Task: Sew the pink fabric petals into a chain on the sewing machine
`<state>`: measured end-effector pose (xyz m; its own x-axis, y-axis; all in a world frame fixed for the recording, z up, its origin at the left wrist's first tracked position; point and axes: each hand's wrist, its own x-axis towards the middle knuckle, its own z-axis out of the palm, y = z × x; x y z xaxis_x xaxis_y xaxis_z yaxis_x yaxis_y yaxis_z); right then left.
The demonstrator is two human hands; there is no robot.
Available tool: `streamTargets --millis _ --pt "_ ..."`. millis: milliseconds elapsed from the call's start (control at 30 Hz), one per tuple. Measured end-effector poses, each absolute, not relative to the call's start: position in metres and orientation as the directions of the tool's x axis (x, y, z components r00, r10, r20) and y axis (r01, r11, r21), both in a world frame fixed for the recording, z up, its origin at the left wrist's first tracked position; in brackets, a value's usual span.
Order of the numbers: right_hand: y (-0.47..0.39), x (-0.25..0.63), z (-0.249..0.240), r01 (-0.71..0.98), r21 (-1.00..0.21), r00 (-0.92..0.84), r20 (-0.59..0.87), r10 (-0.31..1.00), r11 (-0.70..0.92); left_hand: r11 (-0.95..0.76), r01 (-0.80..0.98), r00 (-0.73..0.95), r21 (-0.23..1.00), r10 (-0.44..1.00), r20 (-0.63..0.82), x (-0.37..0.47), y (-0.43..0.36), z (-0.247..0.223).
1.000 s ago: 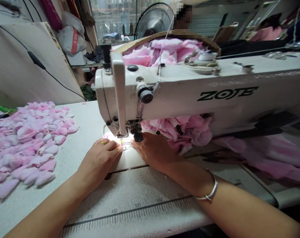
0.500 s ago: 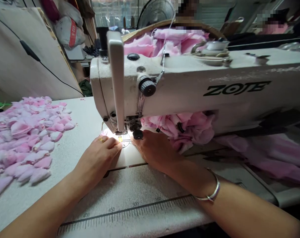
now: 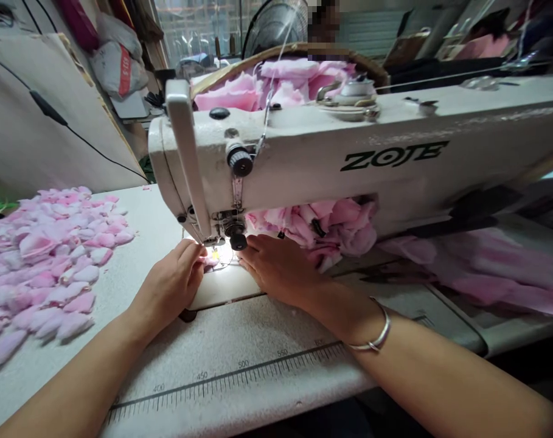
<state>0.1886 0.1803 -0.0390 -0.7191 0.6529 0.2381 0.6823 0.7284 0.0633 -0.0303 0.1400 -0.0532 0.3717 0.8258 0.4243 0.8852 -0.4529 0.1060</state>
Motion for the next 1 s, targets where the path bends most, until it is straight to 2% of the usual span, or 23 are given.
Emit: streamTargets --millis 167,367,500,700,900,1000 --pt "0.177 0.191 -0.038 0.658 0.067 -0.743 0.22 0.632 0.75 -0.465 0.88 0.376 0.099 0.807 0.456 -0.033 0.143 -0.052" --pt "0.172 0.186 -0.037 0.617 0.104 -0.778 0.233 0.584 0.78 -0.404 0.904 0.266 0.14 0.788 0.555 -0.034 0.143 -0.049" --pt "0.166 0.18 -0.039 0.603 0.159 -0.79 0.255 0.557 0.782 -0.438 0.898 0.347 0.047 0.77 0.535 -0.037 0.143 -0.046" --pt "0.157 0.175 -0.043 0.607 0.264 -0.785 0.348 0.513 0.75 -0.395 0.916 0.38 -0.074 0.79 0.482 -0.043 0.143 -0.048" --pt "0.152 0.166 -0.039 0.635 0.242 -0.765 0.329 0.553 0.734 -0.4 0.885 0.465 -0.238 0.753 0.465 -0.042 0.146 -0.046" --pt "0.152 0.164 -0.039 0.624 0.211 -0.772 0.32 0.549 0.753 -0.441 0.866 0.5 -0.235 0.738 0.453 -0.042 0.146 -0.043"
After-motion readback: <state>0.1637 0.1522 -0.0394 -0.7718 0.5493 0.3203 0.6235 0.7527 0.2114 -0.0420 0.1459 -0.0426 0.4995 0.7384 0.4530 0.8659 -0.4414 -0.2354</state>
